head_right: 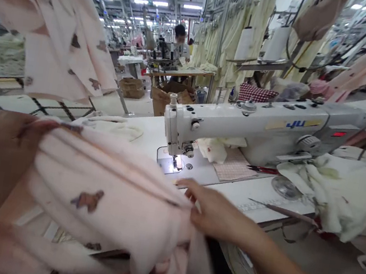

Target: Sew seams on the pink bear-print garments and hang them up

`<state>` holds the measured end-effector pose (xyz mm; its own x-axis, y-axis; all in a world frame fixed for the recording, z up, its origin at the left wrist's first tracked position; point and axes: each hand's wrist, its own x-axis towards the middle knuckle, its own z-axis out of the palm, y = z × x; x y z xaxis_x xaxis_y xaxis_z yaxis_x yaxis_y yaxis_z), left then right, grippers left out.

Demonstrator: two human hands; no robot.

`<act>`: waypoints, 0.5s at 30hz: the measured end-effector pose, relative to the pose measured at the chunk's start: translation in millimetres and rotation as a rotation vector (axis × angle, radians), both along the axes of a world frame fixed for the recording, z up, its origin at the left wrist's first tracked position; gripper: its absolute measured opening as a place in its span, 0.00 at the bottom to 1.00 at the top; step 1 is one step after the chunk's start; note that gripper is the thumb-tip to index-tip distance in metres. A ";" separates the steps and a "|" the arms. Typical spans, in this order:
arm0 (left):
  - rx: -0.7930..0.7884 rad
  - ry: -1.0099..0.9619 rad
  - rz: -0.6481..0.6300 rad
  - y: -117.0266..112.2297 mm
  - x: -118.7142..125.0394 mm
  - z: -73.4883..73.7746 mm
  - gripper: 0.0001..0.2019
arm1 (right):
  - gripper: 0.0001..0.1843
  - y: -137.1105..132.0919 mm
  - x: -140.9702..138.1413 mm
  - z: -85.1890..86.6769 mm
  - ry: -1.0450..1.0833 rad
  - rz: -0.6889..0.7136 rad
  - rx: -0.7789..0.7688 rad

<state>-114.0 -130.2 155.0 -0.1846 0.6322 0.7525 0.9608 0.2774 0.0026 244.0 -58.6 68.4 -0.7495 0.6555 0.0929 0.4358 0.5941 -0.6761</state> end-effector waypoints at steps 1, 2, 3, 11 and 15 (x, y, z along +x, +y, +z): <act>-0.011 0.040 0.056 12.1 -0.8 -7.3 0.36 | 0.27 8.6 9.5 3.1 0.001 -0.124 0.172; -0.046 0.070 0.078 21.3 3.0 -17.6 0.35 | 0.27 13.3 17.3 4.8 0.025 -0.221 0.338; -0.096 0.088 0.057 27.4 10.7 -30.7 0.33 | 0.26 14.2 23.1 4.5 0.064 -0.273 0.470; -0.313 -0.185 -0.370 -11.3 63.7 -151.0 0.15 | 0.18 5.2 46.0 -49.7 -0.226 -0.135 0.321; -0.327 -0.367 -0.270 -31.8 67.7 -170.8 0.18 | 0.08 46.8 66.8 -51.8 -0.407 -0.164 0.397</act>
